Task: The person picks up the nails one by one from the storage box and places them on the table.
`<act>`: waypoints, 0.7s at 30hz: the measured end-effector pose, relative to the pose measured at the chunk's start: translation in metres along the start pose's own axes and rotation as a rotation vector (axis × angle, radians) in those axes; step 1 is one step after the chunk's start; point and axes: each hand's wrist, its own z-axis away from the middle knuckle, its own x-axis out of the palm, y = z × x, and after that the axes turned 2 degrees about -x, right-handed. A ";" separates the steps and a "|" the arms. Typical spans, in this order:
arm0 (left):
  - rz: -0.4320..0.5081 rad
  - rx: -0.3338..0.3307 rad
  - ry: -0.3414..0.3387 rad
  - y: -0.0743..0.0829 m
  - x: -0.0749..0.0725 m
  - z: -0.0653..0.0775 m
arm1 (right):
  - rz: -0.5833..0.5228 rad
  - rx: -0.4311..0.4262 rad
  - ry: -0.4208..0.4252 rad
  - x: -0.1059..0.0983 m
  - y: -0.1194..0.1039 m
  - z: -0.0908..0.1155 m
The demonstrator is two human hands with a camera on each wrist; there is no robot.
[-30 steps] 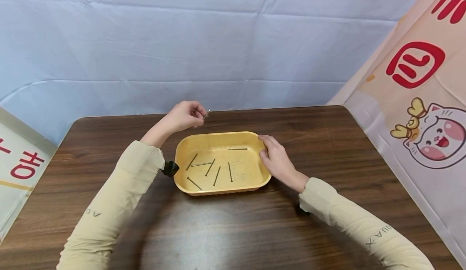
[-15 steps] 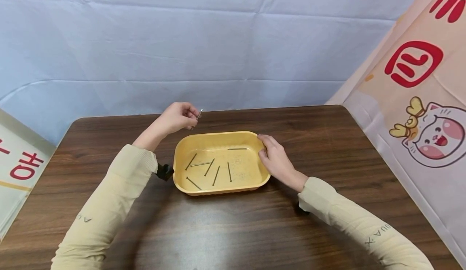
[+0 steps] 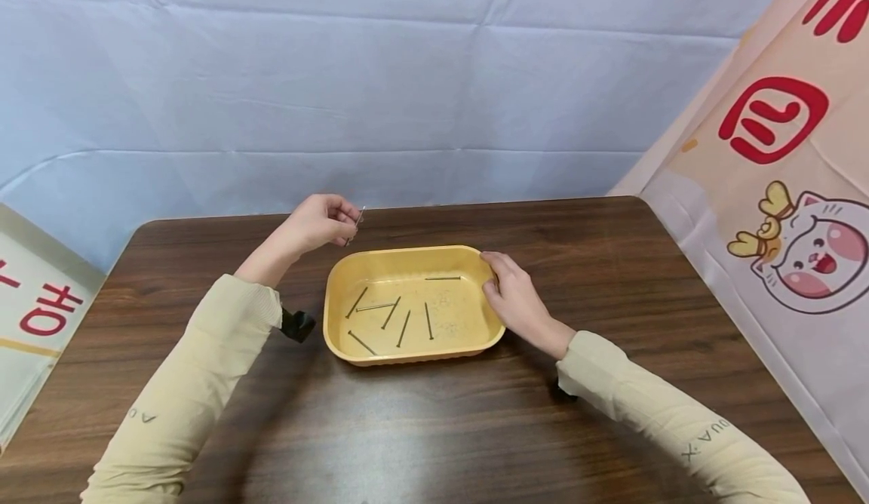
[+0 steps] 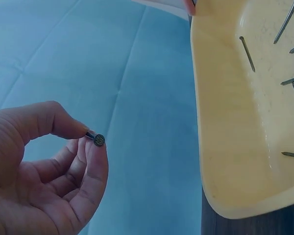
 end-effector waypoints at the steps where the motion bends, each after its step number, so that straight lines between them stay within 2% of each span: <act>1: -0.001 -0.005 0.001 -0.001 -0.001 0.000 | -0.001 0.001 0.000 0.000 0.000 0.000; 21: 0.038 -0.038 0.022 -0.021 -0.014 0.007 | 0.005 0.023 -0.010 -0.001 -0.002 0.000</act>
